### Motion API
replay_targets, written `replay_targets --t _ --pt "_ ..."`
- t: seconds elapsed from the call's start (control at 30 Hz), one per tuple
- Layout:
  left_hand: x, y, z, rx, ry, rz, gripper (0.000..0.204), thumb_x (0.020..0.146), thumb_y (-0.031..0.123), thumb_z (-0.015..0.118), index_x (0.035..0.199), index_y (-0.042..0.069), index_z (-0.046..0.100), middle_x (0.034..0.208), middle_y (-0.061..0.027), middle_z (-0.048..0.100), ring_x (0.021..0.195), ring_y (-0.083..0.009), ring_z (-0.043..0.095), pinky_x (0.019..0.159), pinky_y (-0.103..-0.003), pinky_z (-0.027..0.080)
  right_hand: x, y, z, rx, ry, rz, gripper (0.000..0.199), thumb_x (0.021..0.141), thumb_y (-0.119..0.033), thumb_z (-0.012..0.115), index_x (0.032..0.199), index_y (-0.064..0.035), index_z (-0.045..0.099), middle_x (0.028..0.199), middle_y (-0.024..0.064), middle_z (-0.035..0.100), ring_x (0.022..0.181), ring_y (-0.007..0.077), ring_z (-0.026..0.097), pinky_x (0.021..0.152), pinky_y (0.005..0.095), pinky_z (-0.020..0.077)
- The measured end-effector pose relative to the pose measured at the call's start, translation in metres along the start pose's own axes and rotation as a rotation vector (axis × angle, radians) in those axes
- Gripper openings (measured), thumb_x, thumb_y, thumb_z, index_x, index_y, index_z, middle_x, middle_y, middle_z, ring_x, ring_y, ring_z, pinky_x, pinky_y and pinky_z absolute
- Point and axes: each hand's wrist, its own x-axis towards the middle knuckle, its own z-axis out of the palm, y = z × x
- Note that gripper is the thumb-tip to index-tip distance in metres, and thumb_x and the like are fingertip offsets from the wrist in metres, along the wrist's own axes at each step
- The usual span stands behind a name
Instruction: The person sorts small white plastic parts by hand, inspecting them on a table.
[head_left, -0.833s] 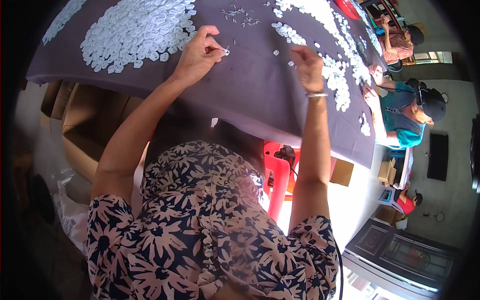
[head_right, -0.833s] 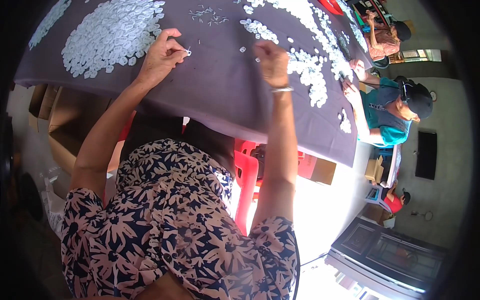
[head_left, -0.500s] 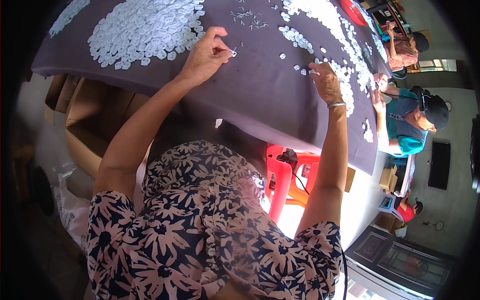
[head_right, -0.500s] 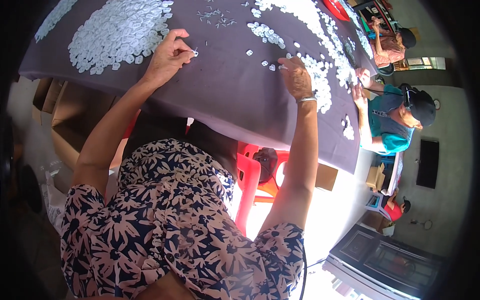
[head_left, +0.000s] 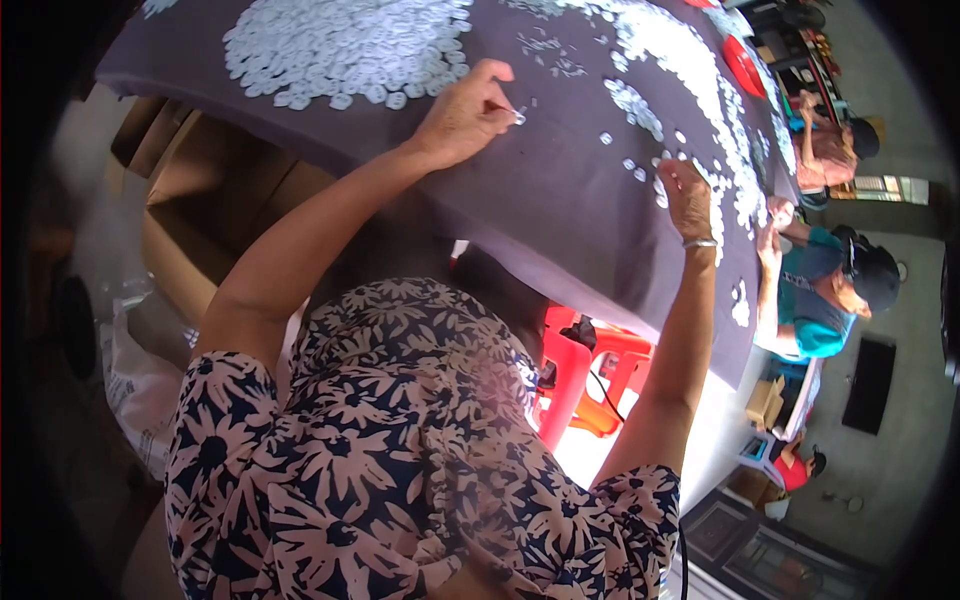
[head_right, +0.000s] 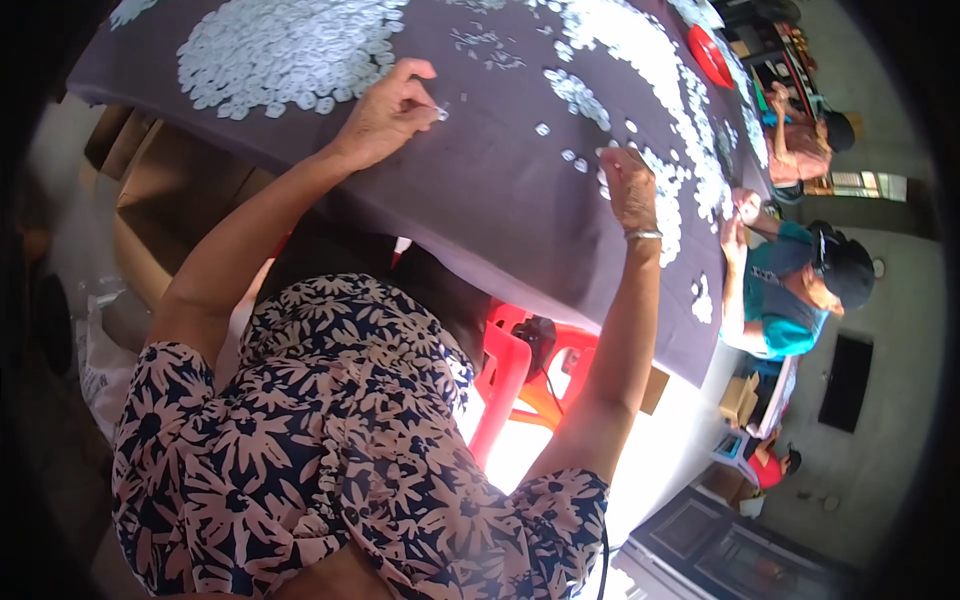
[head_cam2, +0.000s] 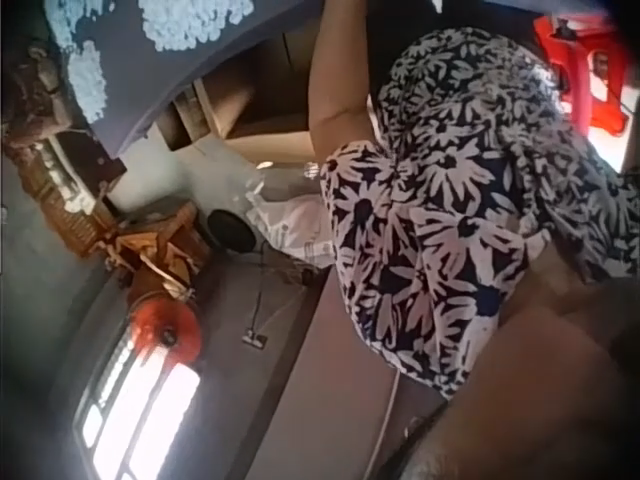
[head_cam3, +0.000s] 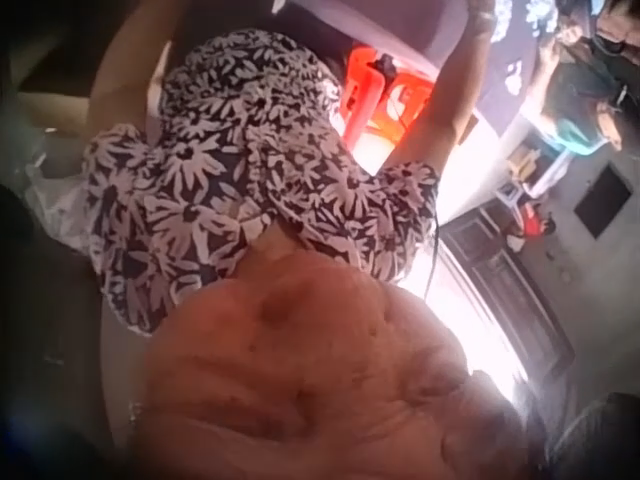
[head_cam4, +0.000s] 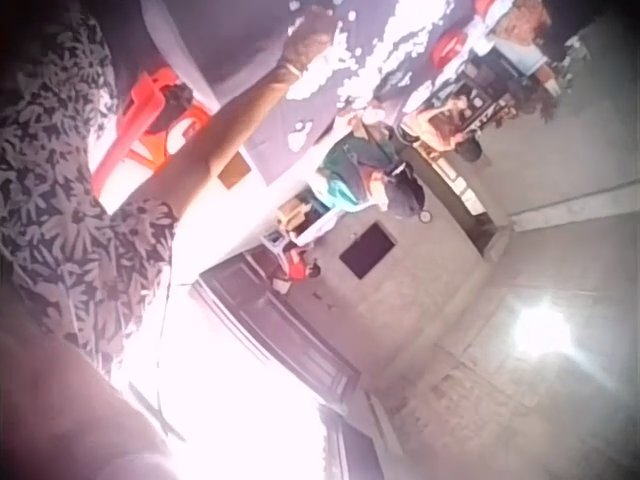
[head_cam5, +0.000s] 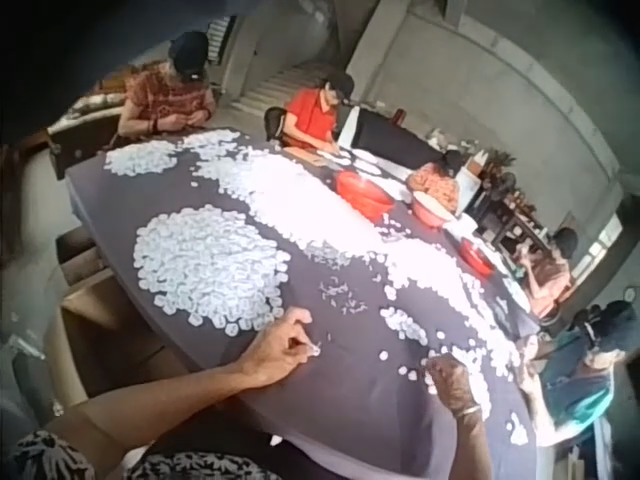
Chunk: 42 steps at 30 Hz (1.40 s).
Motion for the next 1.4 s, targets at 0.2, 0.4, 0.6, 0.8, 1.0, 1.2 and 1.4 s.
replay_targets --t 0.2,0.4,0.6,0.8,1.0,1.2,1.4 --pt "-0.002 0.005 -0.006 0.036 -0.009 -0.071 0.037 0.083 0.004 0.061 0.114 0.004 0.042 0.076 -0.0046 0.062 0.068 -0.0118 0.059 0.063 -0.025 0.047 0.0 0.007 -0.004 0.091 -0.049 0.113 0.011 0.08 -0.004 0.065 0.09 -0.0042 0.067 0.082 0.0065 0.068 0.075 0.0143 0.065 0.069 0.0258 0.0512" --pt "-0.001 0.012 -0.002 0.054 -0.002 -0.105 0.037 0.083 0.004 0.061 0.115 0.004 0.042 0.076 -0.0042 0.062 0.068 -0.0114 0.059 0.064 -0.025 0.047 -0.007 0.01 -0.006 0.041 -0.135 0.141 0.013 0.075 -0.004 0.068 0.089 -0.0042 0.068 0.08 0.0068 0.068 0.073 0.0148 0.064 0.068 0.0272 0.0509" --pt "-0.002 0.01 -0.001 0.042 0.0 -0.092 0.036 0.082 0.004 0.061 0.113 0.004 0.042 0.076 -0.005 0.063 0.068 -0.012 0.059 0.064 -0.026 0.047 -0.003 0.002 -0.001 0.015 -0.17 0.091 0.02 0.073 -0.004 0.068 0.092 -0.005 0.068 0.081 0.0096 0.067 0.071 0.0184 0.064 0.067 0.0295 0.0507" --pt "-0.001 0.0 -0.002 0.013 0.011 -0.046 0.036 0.081 0.004 0.061 0.112 0.003 0.043 0.075 -0.0057 0.064 0.067 -0.0124 0.059 0.062 -0.026 0.047 -0.006 -0.003 0.006 -0.178 -0.122 -0.014 0.018 0.072 -0.004 0.064 0.089 -0.0053 0.066 0.084 0.013 0.067 0.076 0.0273 0.065 0.069 0.0341 0.0518" --pt "0.0 0.001 -0.002 0.03 -0.013 -0.018 0.036 0.083 0.004 0.059 0.114 0.002 0.043 0.079 -0.0043 0.062 0.069 -0.0111 0.057 0.064 -0.025 0.046 -0.006 -0.026 0.012 0.025 0.158 0.22 0.011 0.074 -0.007 0.064 0.084 -0.0056 0.065 0.066 0.0042 0.064 0.06 0.0097 0.058 0.058 0.0256 0.0476" --pt "-0.001 0.002 -0.003 0.059 -0.013 -0.037 0.037 0.082 0.005 0.058 0.115 0.002 0.042 0.08 -0.0054 0.061 0.07 -0.0118 0.057 0.065 -0.026 0.046 -0.03 -0.033 0.026 0.075 0.175 0.265 0.011 0.074 -0.005 0.063 0.084 -0.0028 0.065 0.071 0.0041 0.066 0.065 0.0098 0.061 0.062 0.0256 0.0485" --pt "-0.001 0.004 -0.004 0.033 -0.025 -0.073 0.038 0.082 0.005 0.059 0.115 0.001 0.042 0.081 -0.0058 0.06 0.07 -0.0116 0.057 0.066 -0.025 0.046 -0.026 -0.034 0.015 -0.23 0.057 0.169 0.012 0.071 -0.004 0.061 0.081 -0.0062 0.065 0.074 0.014 0.064 0.062 0.0283 0.062 0.062 0.0337 0.0486"
